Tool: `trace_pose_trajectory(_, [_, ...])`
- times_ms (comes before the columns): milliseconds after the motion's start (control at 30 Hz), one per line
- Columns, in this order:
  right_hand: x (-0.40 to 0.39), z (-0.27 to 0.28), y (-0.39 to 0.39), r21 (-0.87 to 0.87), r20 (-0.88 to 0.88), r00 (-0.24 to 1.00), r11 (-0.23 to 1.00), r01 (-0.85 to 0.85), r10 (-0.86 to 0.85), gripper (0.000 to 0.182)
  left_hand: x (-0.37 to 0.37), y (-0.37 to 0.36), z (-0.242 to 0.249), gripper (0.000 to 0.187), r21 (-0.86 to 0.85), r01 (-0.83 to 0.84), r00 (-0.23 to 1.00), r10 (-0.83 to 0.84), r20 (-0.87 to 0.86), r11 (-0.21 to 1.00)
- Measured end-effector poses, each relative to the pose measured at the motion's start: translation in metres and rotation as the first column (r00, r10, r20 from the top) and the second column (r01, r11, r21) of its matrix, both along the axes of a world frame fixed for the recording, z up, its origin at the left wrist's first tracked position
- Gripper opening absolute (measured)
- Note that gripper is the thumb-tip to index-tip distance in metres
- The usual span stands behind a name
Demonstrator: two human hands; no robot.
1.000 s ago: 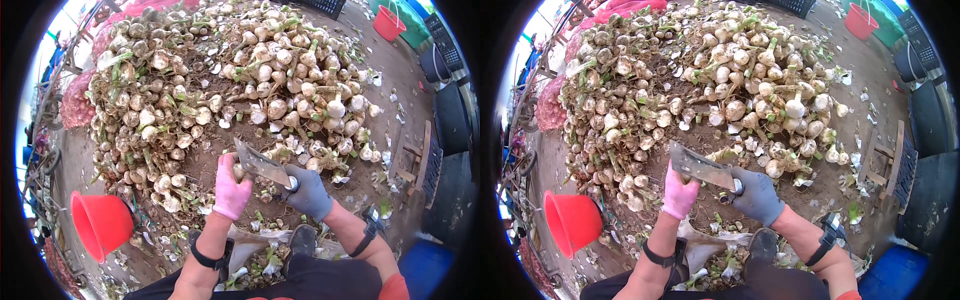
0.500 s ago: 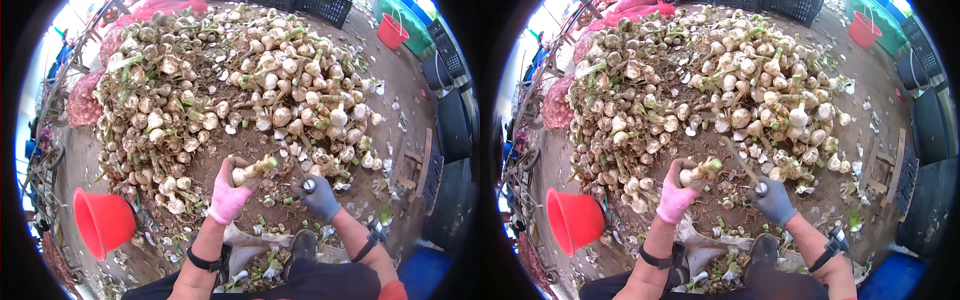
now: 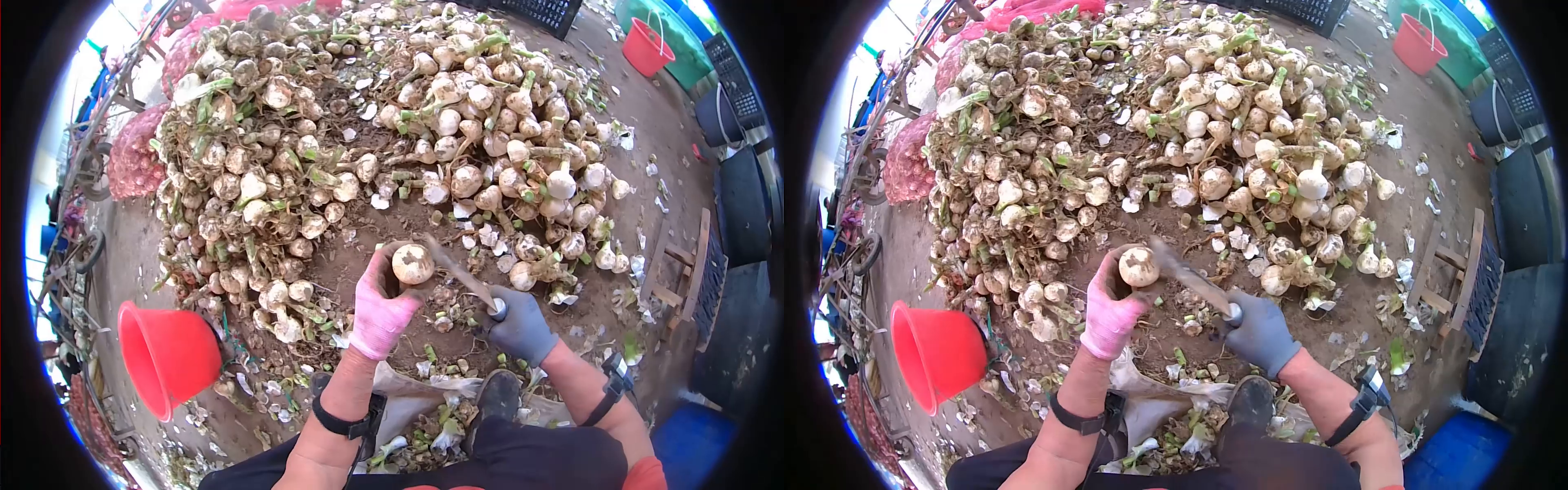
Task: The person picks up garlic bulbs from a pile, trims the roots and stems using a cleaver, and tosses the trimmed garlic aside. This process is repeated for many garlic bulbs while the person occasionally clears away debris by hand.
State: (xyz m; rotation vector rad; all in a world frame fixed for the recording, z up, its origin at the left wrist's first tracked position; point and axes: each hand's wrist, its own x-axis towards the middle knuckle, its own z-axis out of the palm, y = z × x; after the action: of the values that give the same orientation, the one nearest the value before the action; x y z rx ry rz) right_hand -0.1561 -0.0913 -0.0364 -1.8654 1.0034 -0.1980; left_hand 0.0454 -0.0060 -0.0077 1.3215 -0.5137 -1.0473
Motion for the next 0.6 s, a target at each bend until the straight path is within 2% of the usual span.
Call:
trace_pose_trajectory(33, [0.007,0.016,-0.003,0.000,-0.006,1.000,1.000,0.004,-0.004,0.015,-0.005,-0.001,0.002,0.060,0.033,-0.001,0.999,-0.001,0.038,0.999])
trace_pose_trajectory(67, [0.015,0.033,-0.004,-0.111,0.011,0.997,0.991,-0.073,0.074,0.017,-0.007,-0.001,-0.001,0.060,0.034,0.002,0.999,-0.003,0.034,0.999])
trace_pose_trajectory(100, [0.020,0.042,-0.005,-0.221,0.020,0.988,0.964,-0.146,0.154,0.018,-0.008,0.000,-0.004,0.059,0.046,0.041,0.993,-0.046,0.112,0.998])
trace_pose_trajectory(133, [0.022,0.045,-0.006,-0.218,0.019,0.988,0.965,-0.144,0.152,0.018,-0.010,0.002,-0.007,0.059,0.063,0.079,0.978,-0.089,0.189,0.995])
trace_pose_trajectory(200, [0.026,0.047,-0.006,-0.225,-0.026,0.959,0.933,-0.280,0.282,0.032,-0.012,0.005,-0.006,0.058,0.058,0.084,0.976,-0.094,0.195,0.995])
trace_pose_trajectory(267, [0.027,0.052,-0.002,-0.233,-0.026,0.951,0.923,-0.307,0.309,0.030,-0.010,0.009,-0.002,0.058,0.079,0.141,0.829,-0.161,0.535,0.987])
trace_pose_trajectory(433, [0.024,0.029,-0.005,-0.295,-0.057,0.943,0.897,-0.329,0.328,0.028,-0.015,0.012,0.002,0.054,0.080,0.174,0.906,-0.192,0.377,0.981])
trace_pose_trajectory(500, [0.017,0.007,-0.015,-0.304,-0.050,0.963,0.915,-0.267,0.265,0.023,-0.016,0.012,0.003,0.047,0.202,0.271,0.766,-0.338,0.546,0.941])
trace_pose_trajectory(533, [0.004,-0.011,-0.025,-0.306,-0.049,0.963,0.914,-0.266,0.264,0.023,-0.028,0.012,0.023,0.041,0.270,0.161,0.963,-0.210,0.166,0.949])
trace_pose_trajectory(600, [-0.017,-0.042,-0.047,-0.183,-0.282,0.959,0.982,-0.040,-0.013,0.014,-0.035,0.012,0.029,0.042,0.003,0.292,0.890,-0.273,0.364,0.956])
